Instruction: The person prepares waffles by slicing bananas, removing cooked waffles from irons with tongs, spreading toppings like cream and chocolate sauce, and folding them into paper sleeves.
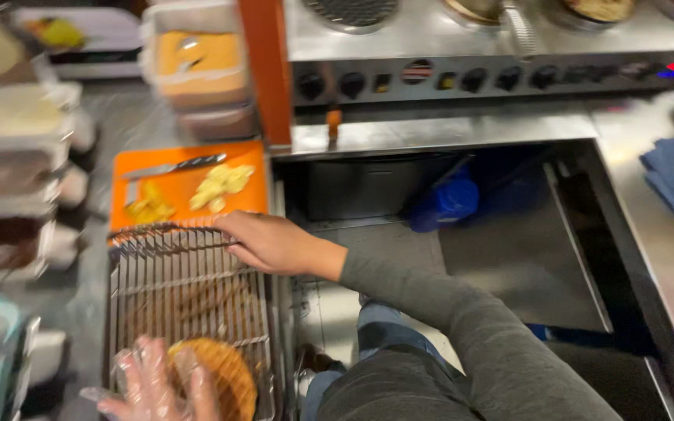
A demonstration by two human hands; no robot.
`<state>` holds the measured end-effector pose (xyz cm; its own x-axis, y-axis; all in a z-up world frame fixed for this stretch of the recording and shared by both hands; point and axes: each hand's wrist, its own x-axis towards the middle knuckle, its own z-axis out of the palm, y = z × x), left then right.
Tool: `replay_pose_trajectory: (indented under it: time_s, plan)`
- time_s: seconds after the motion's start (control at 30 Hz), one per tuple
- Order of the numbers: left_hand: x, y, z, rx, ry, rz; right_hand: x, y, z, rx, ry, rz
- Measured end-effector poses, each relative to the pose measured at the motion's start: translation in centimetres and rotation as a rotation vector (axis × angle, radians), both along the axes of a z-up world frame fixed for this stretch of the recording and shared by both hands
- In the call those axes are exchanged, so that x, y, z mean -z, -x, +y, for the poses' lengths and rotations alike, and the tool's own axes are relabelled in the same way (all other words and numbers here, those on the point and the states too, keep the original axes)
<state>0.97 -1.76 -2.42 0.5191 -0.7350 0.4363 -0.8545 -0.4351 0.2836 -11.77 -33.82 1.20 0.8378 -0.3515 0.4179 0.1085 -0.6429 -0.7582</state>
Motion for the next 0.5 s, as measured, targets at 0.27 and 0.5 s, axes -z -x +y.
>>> replay_pose_trajectory:
  time_s: [0.27, 0.5]
  plan:
    - [-4.7, 3.8, -20.9, 0.468, 0.062, 0.091, -4.2, 34.0, -22.0, 0.967, 0.179, 0.010]
    - [-16.4, 20.1, -46.6, 0.848, -0.114, -0.043, -7.1, 53.5, -39.9, 1.157, 0.563, 0.801]
